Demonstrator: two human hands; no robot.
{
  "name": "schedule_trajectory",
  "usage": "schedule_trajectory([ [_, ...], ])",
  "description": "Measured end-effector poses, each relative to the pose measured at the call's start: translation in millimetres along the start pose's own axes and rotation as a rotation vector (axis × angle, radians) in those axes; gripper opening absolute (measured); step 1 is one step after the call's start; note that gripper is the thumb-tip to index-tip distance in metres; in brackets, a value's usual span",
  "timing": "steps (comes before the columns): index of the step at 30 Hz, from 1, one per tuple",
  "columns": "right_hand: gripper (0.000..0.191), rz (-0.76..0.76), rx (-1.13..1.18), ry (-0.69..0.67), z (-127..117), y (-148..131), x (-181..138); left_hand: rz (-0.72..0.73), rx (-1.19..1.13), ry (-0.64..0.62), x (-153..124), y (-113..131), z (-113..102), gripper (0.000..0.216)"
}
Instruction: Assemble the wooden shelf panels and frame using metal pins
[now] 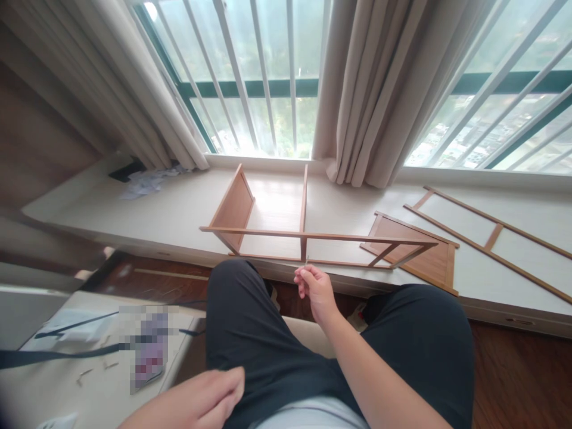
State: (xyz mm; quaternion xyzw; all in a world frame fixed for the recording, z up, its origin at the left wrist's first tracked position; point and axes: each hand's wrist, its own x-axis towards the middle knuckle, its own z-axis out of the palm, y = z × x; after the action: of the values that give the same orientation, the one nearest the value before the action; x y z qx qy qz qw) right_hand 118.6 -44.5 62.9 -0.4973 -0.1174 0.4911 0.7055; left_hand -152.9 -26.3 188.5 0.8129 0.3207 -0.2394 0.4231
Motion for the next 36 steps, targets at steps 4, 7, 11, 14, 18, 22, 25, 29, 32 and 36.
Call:
schedule_trajectory([
  [4,0.027,0.033,-0.131,-0.037,-50,2,2,0.102,-0.205,0.197,89,28,-15,0.027],
  [7,0.027,0.049,-0.206,-0.039,-77,4,9,0.126,-0.383,0.316,171,24,-15,0.025],
  [11,0.032,0.088,-0.233,-0.081,-89,22,22,0.103,-0.506,0.489,255,17,-9,0.024],
  [14,0.028,0.116,-0.246,-0.112,-84,45,31,0.065,-0.664,0.503,285,14,-1,0.026],
  [18,0.016,0.102,-0.264,-0.078,-74,65,37,0.059,-0.811,0.466,297,8,9,0.025],
  [22,0.012,0.098,-0.28,-0.035,-72,70,41,0.012,-0.893,0.419,303,4,16,0.026],
  [25,0.014,0.092,-0.257,-0.006,-75,73,46,-0.005,-0.939,0.41,309,2,21,0.024],
  [29,0.029,0.085,-0.331,-0.027,-76,73,49,-0.006,-0.923,0.464,314,0,22,0.021],
  [32,0.042,0.075,-0.473,-0.014,-77,69,48,-0.015,-0.886,0.513,316,-2,22,0.021],
  [36,0.037,-0.024,-0.648,0.042,-79,63,48,-0.035,-0.911,0.501,319,-5,24,0.02],
])
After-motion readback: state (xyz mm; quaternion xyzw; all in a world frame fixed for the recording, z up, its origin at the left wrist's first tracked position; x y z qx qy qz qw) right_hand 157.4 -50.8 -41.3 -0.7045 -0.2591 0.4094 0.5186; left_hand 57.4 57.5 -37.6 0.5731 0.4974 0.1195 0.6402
